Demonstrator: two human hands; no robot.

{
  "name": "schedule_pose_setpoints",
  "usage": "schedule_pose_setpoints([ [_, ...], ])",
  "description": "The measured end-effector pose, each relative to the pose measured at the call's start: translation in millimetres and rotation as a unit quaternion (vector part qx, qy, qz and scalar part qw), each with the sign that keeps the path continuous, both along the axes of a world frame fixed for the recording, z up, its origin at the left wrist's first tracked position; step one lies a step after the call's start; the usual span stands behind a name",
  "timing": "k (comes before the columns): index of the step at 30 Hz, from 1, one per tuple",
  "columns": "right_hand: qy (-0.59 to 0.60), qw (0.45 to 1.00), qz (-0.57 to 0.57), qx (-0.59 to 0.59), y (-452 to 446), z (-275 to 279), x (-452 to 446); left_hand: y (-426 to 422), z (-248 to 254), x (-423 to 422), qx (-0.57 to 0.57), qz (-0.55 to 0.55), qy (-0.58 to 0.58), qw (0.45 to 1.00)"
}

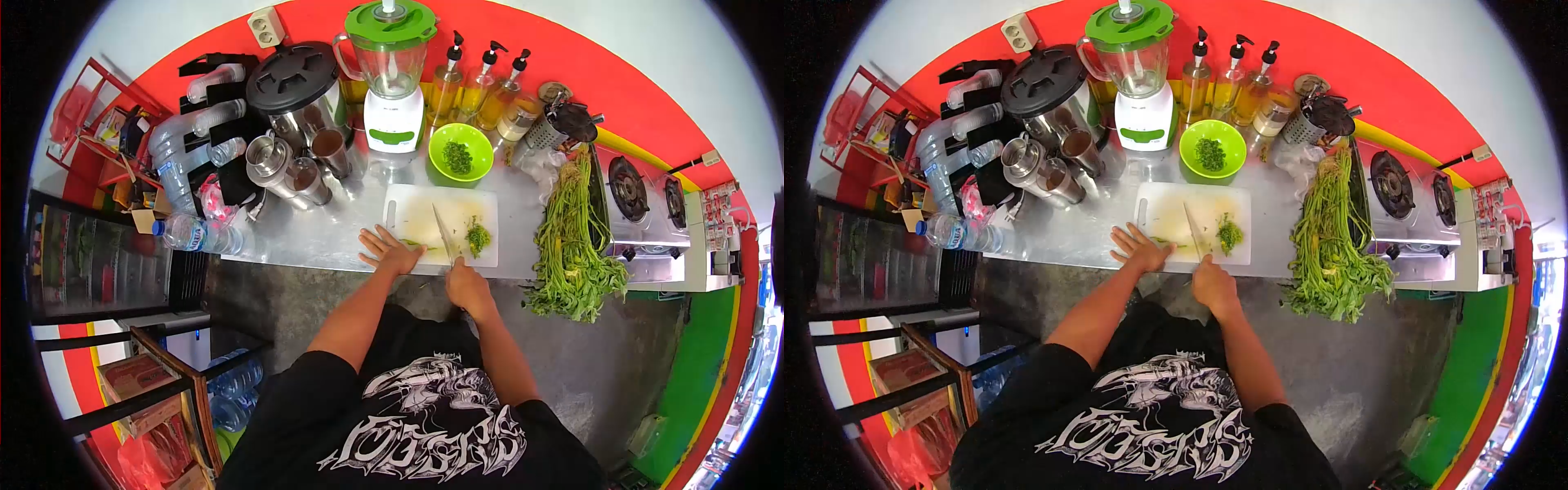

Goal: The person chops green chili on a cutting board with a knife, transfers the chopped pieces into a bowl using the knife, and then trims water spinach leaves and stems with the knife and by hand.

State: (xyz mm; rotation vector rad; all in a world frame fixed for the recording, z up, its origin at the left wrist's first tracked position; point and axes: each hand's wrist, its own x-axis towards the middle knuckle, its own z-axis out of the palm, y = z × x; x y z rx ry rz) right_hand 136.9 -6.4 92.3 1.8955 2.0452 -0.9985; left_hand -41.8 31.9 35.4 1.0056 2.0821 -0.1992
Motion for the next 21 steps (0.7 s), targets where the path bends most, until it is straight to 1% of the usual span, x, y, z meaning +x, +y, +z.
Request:
schedule_pose_setpoints([
  [2, 0.019, 0.999, -0.033, -0.014, -3.4, -5.1, -2.7, -1.7, -2.5, 0.3, 0.031, 0.008, -0.007, 0.999],
  [5, 0.041, 0.998, -0.056, 0.004, -11.8, -33.6, -9.0, -3.6, -18.8, -0.6, 0.064, 0.013, -0.013, 0.998],
  [9, 0.035, 0.998, -0.041, -0.015, 0.8, -28.3, -2.7, -5.7, -18.7, -0.2, 0.067, 0.016, -0.008, 0.998],
  [11, 0.032, 0.999, -0.004, 0.021, 0.6, -9.7, 0.0, -7.2, -19.4, -1.4, 0.081, 0.013, -0.016, 0.997],
  [14, 0.016, 1.0, -0.011, 0.002, -2.3, -6.3, -3.8, -5.7, -16.9, -1.1, 0.07, 0.012, -0.012, 0.997],
  [15, 0.015, 1.0, -0.012, 0.002, -4.1, -13.9, -5.7, -5.6, -18.5, -1.0, 0.07, 0.012, -0.012, 0.997],
  [17, 0.067, 0.997, -0.047, 0.007, -8.9, -38.0, -8.1, -5.4, -23.5, -0.9, 0.078, 0.01, -0.006, 0.997],
  [18, 0.067, 0.997, -0.047, 0.007, -7.9, -39.0, -7.9, -5.2, -23.6, -0.1, 0.078, 0.01, -0.006, 0.997],
  [20, 0.027, 0.999, -0.038, 0.004, -1.5, -41.3, -9.1, -2.7, -23.4, -0.4, 0.056, 0.005, 0.003, 0.998],
  [21, 0.028, 0.999, -0.038, 0.003, 0.0, -37.1, -8.9, -3.5, -22.3, -1.4, 0.055, 0.005, 0.004, 0.998],
])
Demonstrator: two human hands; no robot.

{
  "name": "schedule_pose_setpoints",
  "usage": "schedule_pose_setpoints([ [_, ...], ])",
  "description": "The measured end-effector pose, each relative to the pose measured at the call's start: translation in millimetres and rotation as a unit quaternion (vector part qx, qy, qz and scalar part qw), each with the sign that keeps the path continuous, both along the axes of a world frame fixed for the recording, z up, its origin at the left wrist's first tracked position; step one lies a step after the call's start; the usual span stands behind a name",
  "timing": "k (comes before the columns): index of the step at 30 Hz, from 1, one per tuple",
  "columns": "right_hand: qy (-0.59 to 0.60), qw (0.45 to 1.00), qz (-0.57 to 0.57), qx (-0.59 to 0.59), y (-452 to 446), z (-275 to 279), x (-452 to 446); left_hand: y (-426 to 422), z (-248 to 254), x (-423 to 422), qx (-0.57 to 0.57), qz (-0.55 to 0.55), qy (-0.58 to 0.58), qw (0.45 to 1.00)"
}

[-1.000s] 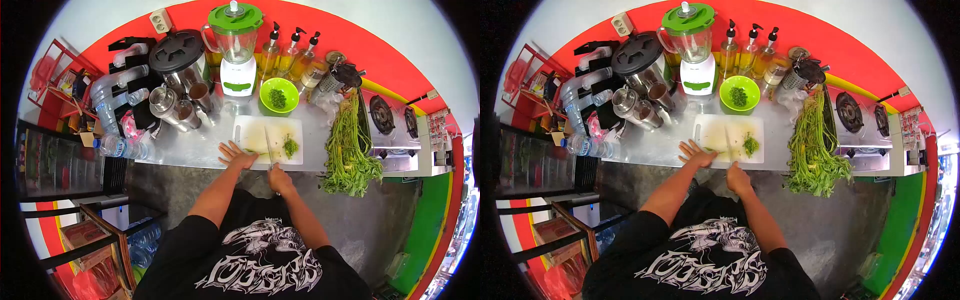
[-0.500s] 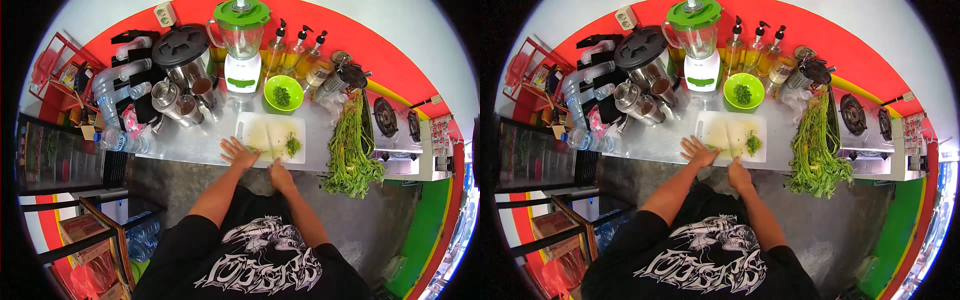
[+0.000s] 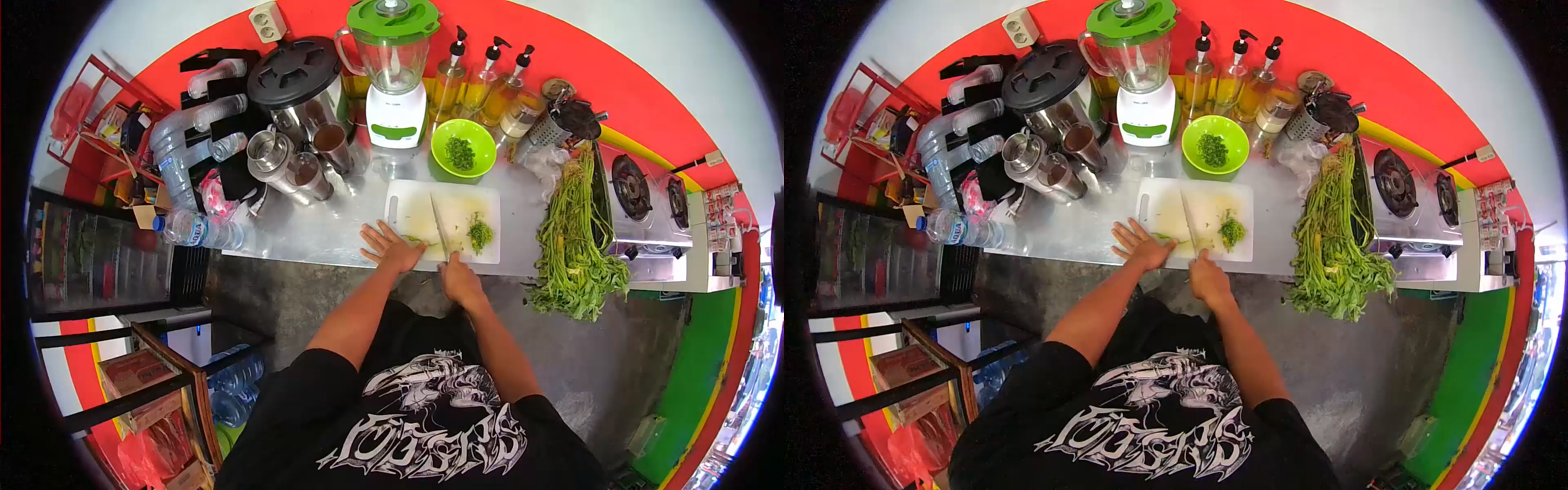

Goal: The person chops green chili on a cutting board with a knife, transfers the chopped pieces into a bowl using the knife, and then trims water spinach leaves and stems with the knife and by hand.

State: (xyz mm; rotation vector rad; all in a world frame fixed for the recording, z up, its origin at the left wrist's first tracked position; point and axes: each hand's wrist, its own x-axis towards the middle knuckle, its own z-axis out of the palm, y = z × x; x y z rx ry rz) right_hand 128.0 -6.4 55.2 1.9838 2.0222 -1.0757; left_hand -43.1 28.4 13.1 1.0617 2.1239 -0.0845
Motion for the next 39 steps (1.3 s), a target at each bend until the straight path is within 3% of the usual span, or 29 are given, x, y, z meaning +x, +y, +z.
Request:
schedule_pose_setpoints([
  [5, -0.01, 0.999, -0.001, -0.048, -1.2, 32.6, -3.7, 0.3, 5.9, 0.9, -0.008, -0.005, -0.001, 1.0],
  [8, 0.011, 0.999, -0.018, -0.025, -8.0, -9.0, -4.6, -0.3, 0.5, 1.5, 0.006, 0.0, 0.0, 1.0],
  [17, -0.005, 1.0, 0.008, -0.009, -4.2, 30.6, -11.4, -1.2, -4.1, 1.2, 0.009, -0.003, 0.004, 1.0],
  [20, 0.033, 0.999, -0.028, 0.033, -7.9, -12.1, -14.2, -2.2, -2.1, 1.7, 0.024, 0.002, 0.0, 1.0],
  [26, 0.021, 1.0, 0.004, 0.006, 1.0, 25.7, -15.2, -3.7, 0.0, 1.1, 0.02, -0.004, 0.0, 1.0],
  [32, 0.018, 1.0, -0.016, 0.0, -3.0, -1.3, -17.5, -1.1, 2.3, 2.5, 0.014, -0.001, -0.001, 1.0],
  [39, 0.017, 1.0, 0.006, 0.015, -1.7, 16.6, -20.6, -2.4, 2.7, 1.7, 0.012, -0.007, -0.005, 1.0],
])
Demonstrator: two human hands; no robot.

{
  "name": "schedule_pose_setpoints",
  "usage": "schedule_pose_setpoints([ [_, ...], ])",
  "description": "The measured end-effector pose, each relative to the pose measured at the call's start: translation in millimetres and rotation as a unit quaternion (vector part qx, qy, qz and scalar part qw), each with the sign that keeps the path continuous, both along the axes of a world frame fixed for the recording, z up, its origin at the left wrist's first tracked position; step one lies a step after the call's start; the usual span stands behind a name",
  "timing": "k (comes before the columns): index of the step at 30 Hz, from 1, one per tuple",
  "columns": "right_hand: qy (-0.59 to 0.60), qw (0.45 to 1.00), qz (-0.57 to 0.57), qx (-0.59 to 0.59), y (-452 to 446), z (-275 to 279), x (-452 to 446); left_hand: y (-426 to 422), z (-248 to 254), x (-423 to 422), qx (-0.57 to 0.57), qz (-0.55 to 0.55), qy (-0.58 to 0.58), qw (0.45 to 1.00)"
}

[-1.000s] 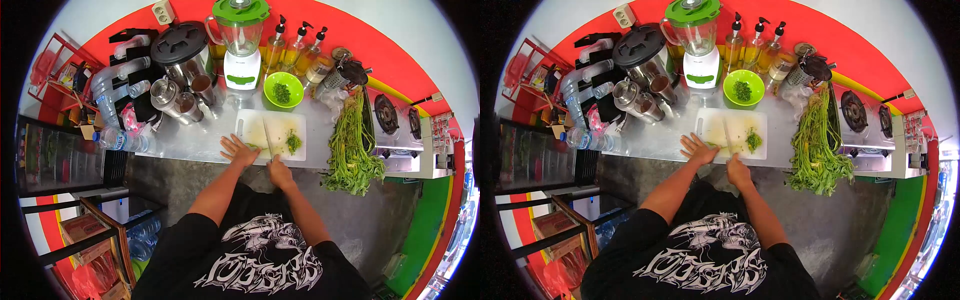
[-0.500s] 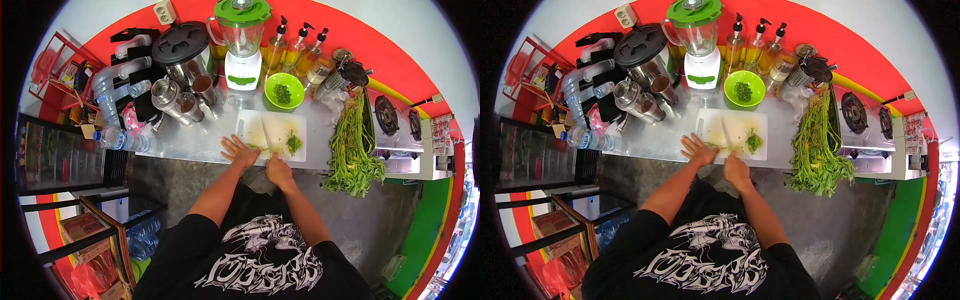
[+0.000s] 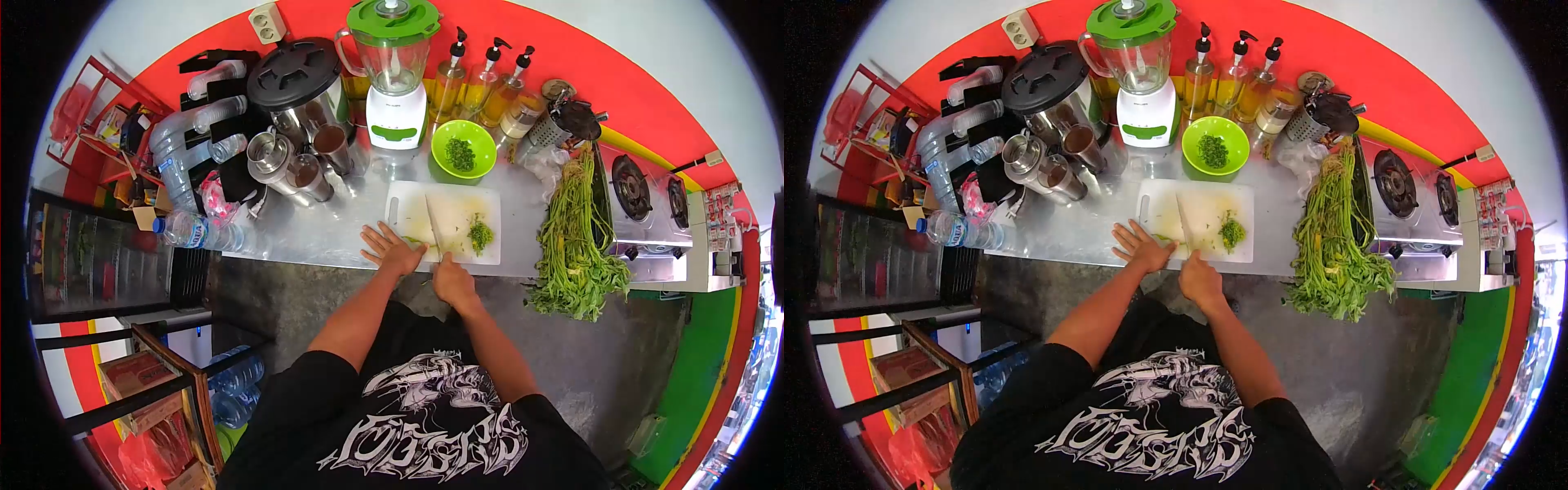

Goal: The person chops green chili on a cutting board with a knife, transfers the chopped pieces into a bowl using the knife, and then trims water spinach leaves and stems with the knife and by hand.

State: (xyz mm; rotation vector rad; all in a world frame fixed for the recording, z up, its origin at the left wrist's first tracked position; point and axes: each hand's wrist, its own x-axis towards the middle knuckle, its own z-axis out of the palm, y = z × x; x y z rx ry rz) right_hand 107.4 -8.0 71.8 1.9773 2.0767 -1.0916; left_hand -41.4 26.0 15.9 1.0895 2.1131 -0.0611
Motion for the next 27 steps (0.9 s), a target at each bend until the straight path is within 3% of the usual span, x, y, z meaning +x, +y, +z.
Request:
schedule_pose_setpoints([
  [2, -0.007, 1.0, -0.027, -0.012, -2.3, -19.6, -2.7, 0.8, 3.0, 1.0, 0.002, 0.007, 0.006, 1.0],
  [18, 0.002, 1.0, 0.021, -0.01, 4.8, -12.2, -5.5, 0.8, 2.5, -0.3, -0.001, 0.006, 0.011, 1.0],
  [27, 0.025, 1.0, -0.014, 0.004, 0.1, -20.5, -10.5, 0.8, 2.4, 1.8, 0.011, 0.016, 0.016, 1.0],
])
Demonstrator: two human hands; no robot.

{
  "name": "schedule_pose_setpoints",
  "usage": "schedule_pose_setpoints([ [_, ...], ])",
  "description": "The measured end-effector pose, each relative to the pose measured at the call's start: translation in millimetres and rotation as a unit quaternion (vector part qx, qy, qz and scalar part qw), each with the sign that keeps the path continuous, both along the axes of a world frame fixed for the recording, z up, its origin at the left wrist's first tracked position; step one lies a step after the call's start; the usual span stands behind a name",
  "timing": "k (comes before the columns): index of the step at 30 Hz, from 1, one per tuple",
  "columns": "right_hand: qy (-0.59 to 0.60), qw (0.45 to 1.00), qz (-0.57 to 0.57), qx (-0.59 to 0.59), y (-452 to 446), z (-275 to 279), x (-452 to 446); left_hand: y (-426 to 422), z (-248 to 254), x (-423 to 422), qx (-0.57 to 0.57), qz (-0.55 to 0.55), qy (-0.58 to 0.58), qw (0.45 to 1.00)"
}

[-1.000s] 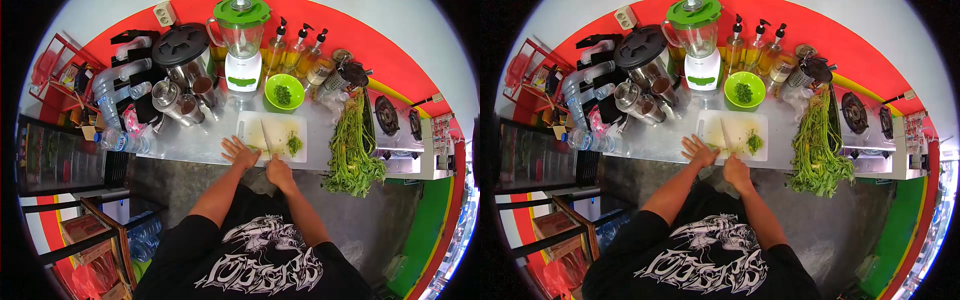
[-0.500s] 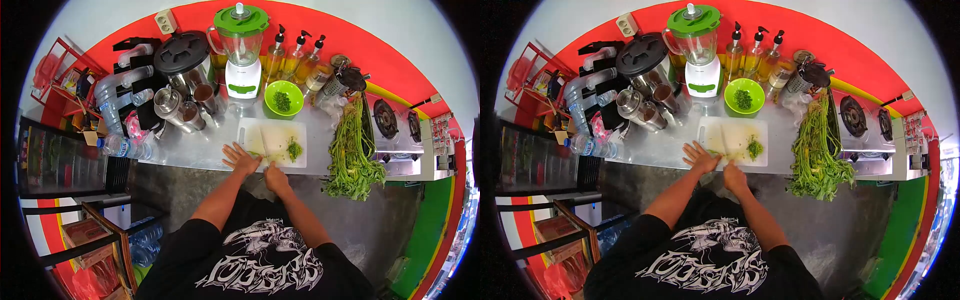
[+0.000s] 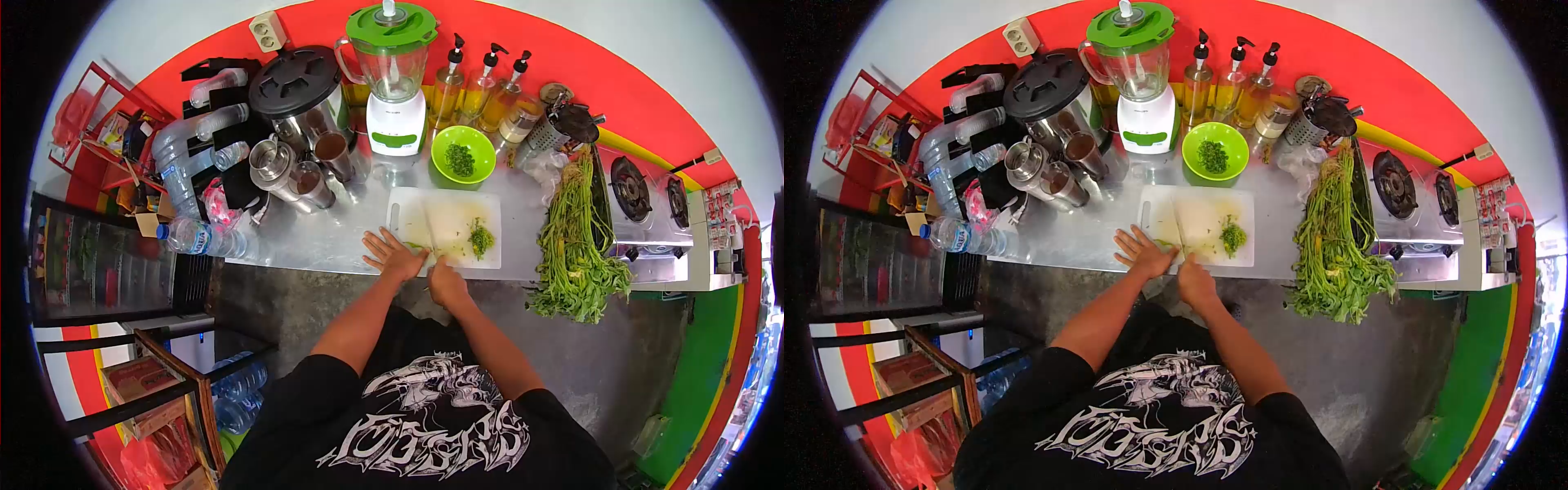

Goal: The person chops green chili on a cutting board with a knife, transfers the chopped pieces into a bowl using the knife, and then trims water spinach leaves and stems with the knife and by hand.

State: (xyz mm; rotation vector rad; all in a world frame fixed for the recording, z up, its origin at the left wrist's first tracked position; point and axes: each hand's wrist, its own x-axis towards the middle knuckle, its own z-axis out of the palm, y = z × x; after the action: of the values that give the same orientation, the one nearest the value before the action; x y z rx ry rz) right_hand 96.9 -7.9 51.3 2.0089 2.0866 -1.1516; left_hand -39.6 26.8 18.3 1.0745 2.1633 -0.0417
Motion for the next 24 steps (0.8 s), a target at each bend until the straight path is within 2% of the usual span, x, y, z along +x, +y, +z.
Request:
schedule_pose_setpoints([
  [5, 0.003, 1.0, 0.01, -0.024, 0.5, 11.5, 1.3, -2.1, 1.1, -0.6, -0.004, -0.013, 0.0, 1.0],
  [14, -0.014, 1.0, -0.01, -0.002, 3.8, -15.0, -4.1, -4.6, 4.0, 1.1, 0.012, -0.011, -0.004, 1.0],
  [15, -0.01, 1.0, -0.019, -0.001, 2.1, -5.3, -1.1, -4.5, 2.0, 0.4, 0.023, -0.01, -0.001, 1.0],
  [16, 0.018, 0.999, 0.035, 0.012, -1.2, 16.1, 4.4, -3.9, 6.7, 0.0, 0.013, -0.012, -0.008, 1.0],
  [18, 0.052, 0.996, 0.063, 0.025, -9.3, 15.9, 4.2, -4.4, 3.0, -1.8, 0.016, -0.011, -0.001, 1.0],
  [20, 0.035, 0.999, -0.02, -0.004, -13.9, -16.2, -0.1, -4.5, 0.7, 1.7, 0.033, -0.001, -0.01, 0.999],
  [24, 0.043, 0.997, -0.044, -0.034, -5.6, -22.6, -3.4, -4.5, -2.5, 0.7, 0.027, -0.014, 0.0, 1.0],
])
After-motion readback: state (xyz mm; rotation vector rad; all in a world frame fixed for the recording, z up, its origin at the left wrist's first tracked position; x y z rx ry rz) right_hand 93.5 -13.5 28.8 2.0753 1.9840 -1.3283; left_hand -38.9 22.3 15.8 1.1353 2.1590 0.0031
